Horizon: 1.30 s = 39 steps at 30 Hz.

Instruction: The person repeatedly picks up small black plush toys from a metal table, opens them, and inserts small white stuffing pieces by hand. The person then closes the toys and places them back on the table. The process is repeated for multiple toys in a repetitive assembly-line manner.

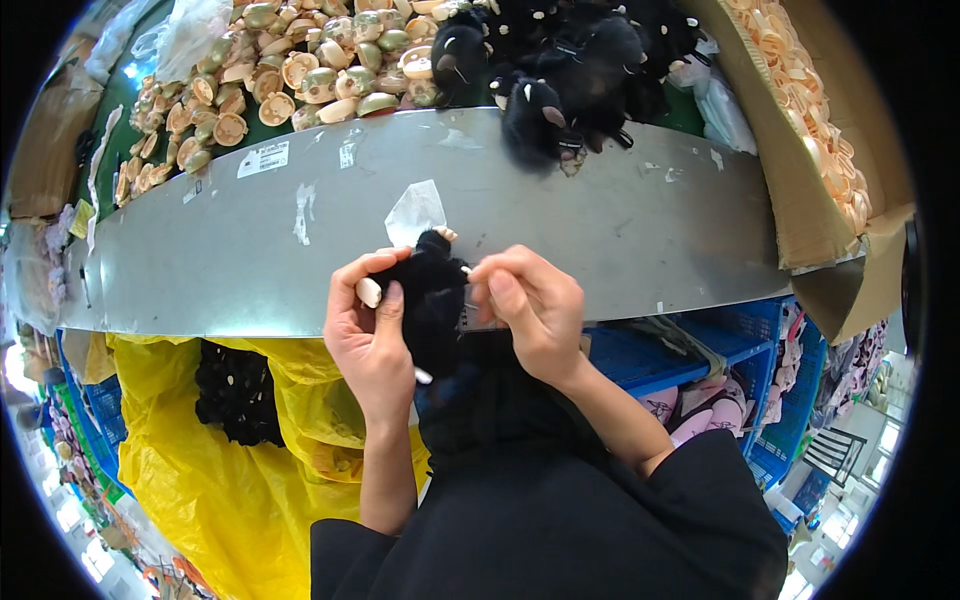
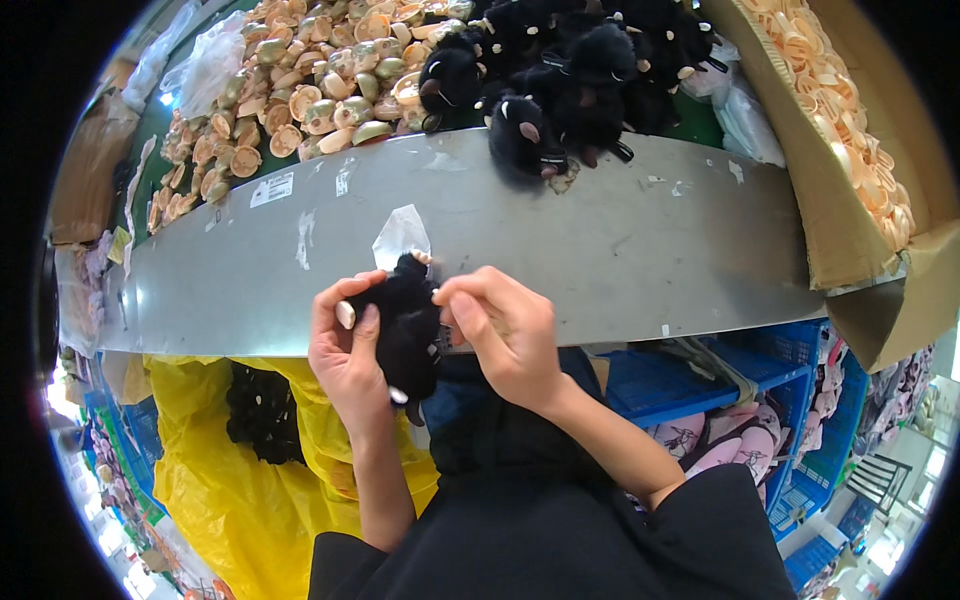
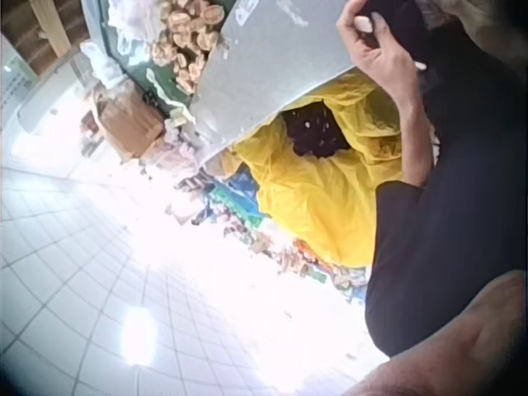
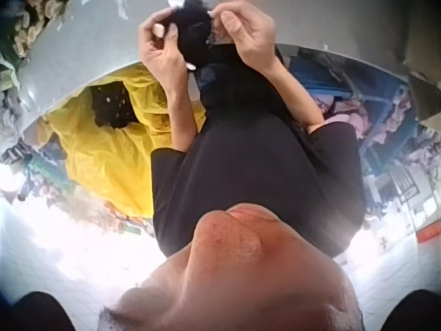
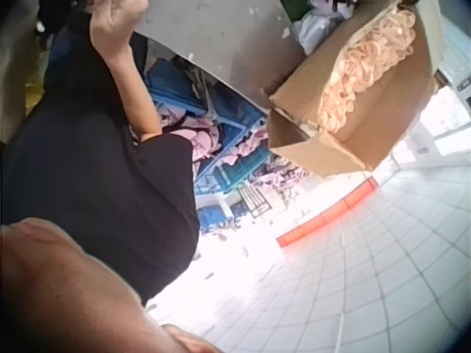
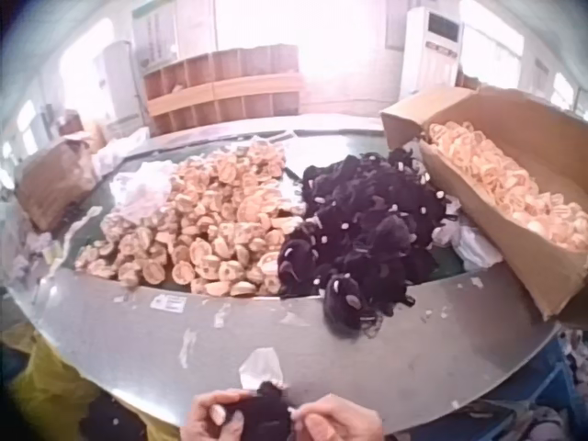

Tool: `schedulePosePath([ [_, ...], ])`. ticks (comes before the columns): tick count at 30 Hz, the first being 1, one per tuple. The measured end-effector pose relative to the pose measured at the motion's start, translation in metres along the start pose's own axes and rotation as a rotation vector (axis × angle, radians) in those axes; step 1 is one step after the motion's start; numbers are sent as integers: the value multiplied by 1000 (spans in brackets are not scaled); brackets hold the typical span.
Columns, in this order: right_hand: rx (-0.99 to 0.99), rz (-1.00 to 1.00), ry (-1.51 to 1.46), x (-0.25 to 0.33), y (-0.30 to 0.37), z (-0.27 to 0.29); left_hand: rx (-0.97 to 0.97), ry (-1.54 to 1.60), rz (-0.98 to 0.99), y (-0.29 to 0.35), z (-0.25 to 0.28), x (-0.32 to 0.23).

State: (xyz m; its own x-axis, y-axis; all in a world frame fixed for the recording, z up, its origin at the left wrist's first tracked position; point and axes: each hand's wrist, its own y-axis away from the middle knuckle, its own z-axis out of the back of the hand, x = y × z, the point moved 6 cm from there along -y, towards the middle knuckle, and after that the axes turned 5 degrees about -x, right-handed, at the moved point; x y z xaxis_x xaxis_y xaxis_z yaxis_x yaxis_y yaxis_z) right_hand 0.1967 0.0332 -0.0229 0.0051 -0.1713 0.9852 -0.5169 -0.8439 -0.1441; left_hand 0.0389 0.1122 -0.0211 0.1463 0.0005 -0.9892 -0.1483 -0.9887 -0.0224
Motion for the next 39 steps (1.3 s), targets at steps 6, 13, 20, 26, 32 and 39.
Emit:
schedulePosePath([
  [6, 211, 771, 675, 19, 22, -3, -74, 481, 331, -2, 14, 10],
  [13, 115, 728, 467, 37, 14, -21, -12, 491, 359, 5, -5, 5],
  [20, 182, 167, 98, 29, -5, -8, 78, -108, -57, 3, 0, -29],
  [26, 323, -300, -109, 27, -9, -5, 284, 96, 150, 22, -8, -31],
  [32, 297, -423, -215, 23, -6, 1, 226, 196, 346, 26, 0, -10],
  [39, 272, -224, 95, 34, -14, 5, 124, 95, 277, 24, -3, -15],
])
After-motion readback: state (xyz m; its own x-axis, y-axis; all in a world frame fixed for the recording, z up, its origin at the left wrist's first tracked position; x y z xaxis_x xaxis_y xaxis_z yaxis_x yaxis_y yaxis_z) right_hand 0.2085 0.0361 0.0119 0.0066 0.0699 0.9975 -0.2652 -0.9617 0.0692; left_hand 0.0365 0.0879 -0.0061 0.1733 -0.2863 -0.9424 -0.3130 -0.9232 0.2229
